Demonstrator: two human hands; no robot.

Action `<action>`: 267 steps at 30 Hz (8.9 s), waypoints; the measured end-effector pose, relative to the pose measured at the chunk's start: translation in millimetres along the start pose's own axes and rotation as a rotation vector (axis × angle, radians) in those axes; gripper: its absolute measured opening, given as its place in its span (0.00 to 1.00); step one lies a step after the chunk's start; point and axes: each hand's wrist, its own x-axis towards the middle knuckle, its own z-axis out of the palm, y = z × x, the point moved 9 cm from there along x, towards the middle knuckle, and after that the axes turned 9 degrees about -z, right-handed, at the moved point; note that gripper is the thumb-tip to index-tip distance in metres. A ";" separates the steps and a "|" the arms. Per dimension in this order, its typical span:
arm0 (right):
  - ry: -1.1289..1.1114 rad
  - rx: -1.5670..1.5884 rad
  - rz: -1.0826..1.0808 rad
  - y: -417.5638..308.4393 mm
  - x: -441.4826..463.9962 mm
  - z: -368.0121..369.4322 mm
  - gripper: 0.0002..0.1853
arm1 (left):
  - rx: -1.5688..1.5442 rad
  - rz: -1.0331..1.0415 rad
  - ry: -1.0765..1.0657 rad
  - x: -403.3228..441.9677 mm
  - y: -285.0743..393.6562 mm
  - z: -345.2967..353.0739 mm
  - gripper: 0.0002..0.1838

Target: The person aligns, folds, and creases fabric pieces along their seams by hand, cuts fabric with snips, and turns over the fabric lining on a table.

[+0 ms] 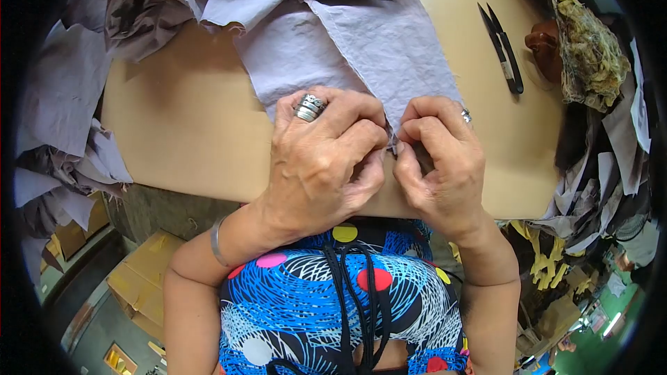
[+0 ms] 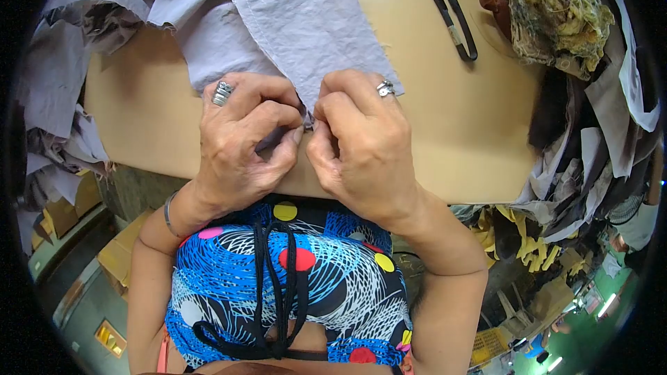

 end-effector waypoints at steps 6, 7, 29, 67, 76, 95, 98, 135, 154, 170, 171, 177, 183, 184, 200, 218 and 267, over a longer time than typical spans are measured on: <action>-0.010 0.067 0.026 1.5 -2.6 0.4 0.09 | 0.008 -0.041 0.023 1.6 -1.8 -0.5 0.08; -0.009 0.072 0.030 1.9 -2.8 0.7 0.09 | 0.015 -0.035 0.035 1.6 -2.1 0.0 0.08; -0.142 -0.198 0.071 3.7 12.2 9.6 0.08 | -0.181 -0.071 0.019 0.0 -12.4 -1.4 0.09; -0.085 -0.381 -0.003 13.1 14.0 -18.5 0.14 | 0.269 0.415 -0.141 -17.4 15.3 3.7 0.17; 0.011 -0.137 0.193 31.3 6.2 -17.3 0.26 | 0.324 0.433 -0.198 -15.1 10.0 5.6 0.21; -0.017 -0.744 0.142 73.1 19.0 -63.5 0.17 | 0.417 0.442 -0.213 -18.1 9.8 11.2 0.24; -0.048 -0.498 0.250 75.5 21.5 -61.3 0.16 | 0.335 0.421 -0.236 -15.8 10.7 7.4 0.24; -0.348 0.060 0.155 11.0 -6.5 -35.1 0.14 | -0.149 0.211 -0.228 -10.4 -3.4 -1.0 0.25; -0.246 -0.317 0.036 -2.0 17.3 -1.6 0.07 | 0.253 0.424 -0.144 -36.0 30.1 15.1 0.18; -0.254 -0.368 -0.049 6.3 90.6 30.5 0.07 | 0.145 0.458 -0.086 -37.6 36.2 19.3 0.17; -0.263 -0.371 -0.043 7.1 96.4 32.6 0.07 | 0.146 0.464 -0.081 -37.6 36.0 19.2 0.17; -0.167 -0.325 -0.163 4.2 135.5 25.9 0.09 | 0.179 0.474 -0.068 -38.0 36.8 17.2 0.17; -0.394 -0.287 -0.084 11.8 136.7 19.0 0.11 | 0.054 0.423 -0.042 -34.0 33.2 13.1 0.15; -0.415 -0.254 -0.079 11.8 127.0 12.6 0.11 | -0.040 0.406 -0.076 -31.7 31.3 10.3 0.14; -0.235 -0.535 0.051 44.9 55.0 -15.9 0.22 | 0.183 0.386 -0.158 -2.0 -3.4 -8.9 0.15; 0.016 -0.203 -0.186 50.2 70.5 -2.3 0.30 | 0.204 0.629 -0.212 4.0 8.2 5.1 0.16; -0.107 -0.357 -0.172 61.4 70.4 -3.6 0.23 | 0.262 0.595 -0.350 14.8 21.5 11.7 0.12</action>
